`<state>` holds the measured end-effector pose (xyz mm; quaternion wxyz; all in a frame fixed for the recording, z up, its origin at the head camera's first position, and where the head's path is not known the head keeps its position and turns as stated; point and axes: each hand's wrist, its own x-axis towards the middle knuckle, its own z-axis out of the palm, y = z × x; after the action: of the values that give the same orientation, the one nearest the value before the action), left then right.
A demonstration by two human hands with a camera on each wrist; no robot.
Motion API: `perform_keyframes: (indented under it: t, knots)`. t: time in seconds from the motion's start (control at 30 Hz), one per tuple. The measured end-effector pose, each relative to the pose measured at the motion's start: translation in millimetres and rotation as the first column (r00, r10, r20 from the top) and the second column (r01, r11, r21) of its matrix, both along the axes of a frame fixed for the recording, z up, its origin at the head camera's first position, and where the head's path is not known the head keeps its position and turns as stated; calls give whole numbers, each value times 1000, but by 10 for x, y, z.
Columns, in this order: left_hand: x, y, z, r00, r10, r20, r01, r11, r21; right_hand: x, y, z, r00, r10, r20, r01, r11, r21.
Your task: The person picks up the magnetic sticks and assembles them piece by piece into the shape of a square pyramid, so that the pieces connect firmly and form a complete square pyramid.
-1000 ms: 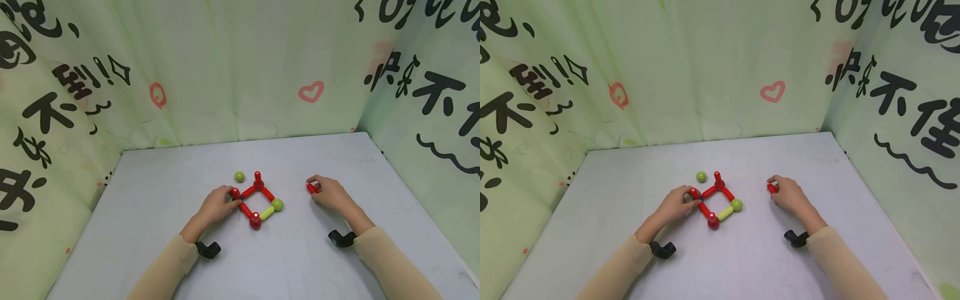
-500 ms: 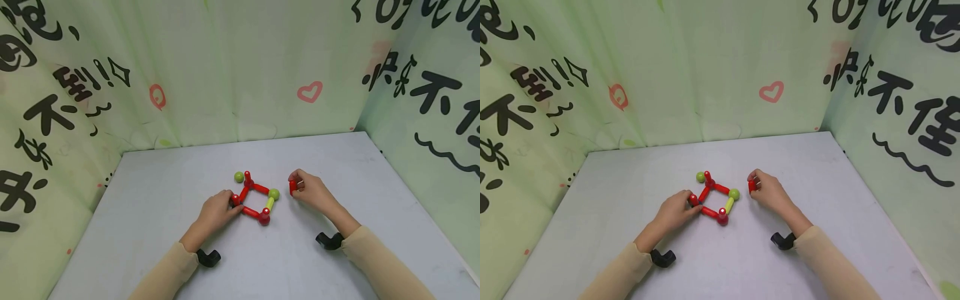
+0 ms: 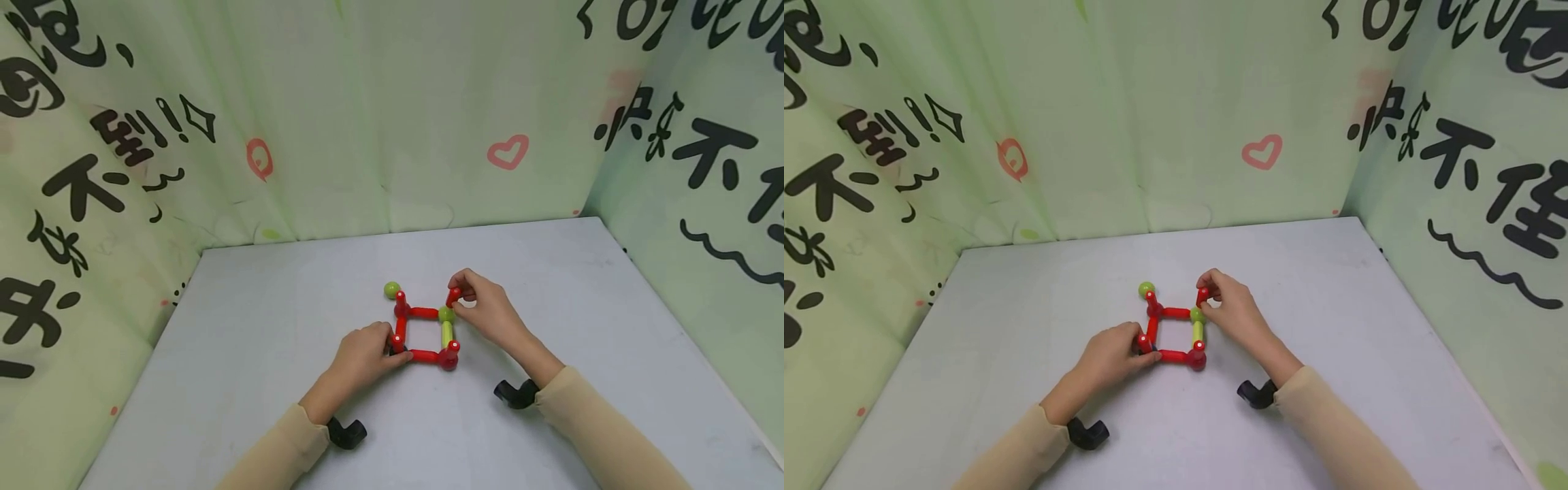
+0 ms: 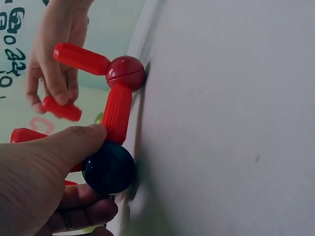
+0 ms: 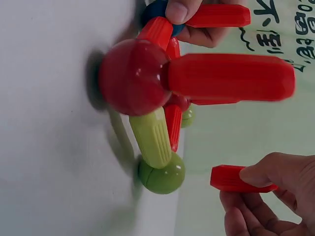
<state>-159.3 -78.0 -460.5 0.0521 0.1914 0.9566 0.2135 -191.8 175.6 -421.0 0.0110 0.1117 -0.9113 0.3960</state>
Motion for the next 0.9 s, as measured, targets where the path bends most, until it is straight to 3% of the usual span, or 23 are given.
perform_keyframes:
  t: [0.2,0.37,0.47,0.53,0.63,0.73,0.8,0.9]
  knots:
    - [34,29,-11,1000,-1,-2,1,1000,-7,-37,-70,-76,998,28,55,-31,998,61]
    - [18,0,-9,999,-8,43,8,1000,-2,-8,-31,-91,992,33,122,-44,995,88]
    - [-6,-55,8,996,-36,84,33,999,39,39,52,-65,989,21,146,-36,994,102]
    - [-23,-106,25,991,-74,110,62,992,109,84,122,-44,985,27,168,-46,992,115]
    - [-48,-188,34,977,-173,124,139,960,245,164,232,-28,967,90,237,-115,989,93]
    - [-67,-245,28,954,-276,118,220,910,351,242,308,-16,928,198,315,-210,978,4]
    - [-71,-259,26,940,-319,121,249,884,395,277,331,-16,897,264,354,-260,964,-60]
    - [-66,-254,30,922,-355,155,259,863,434,308,330,-22,859,326,394,-305,945,-117]
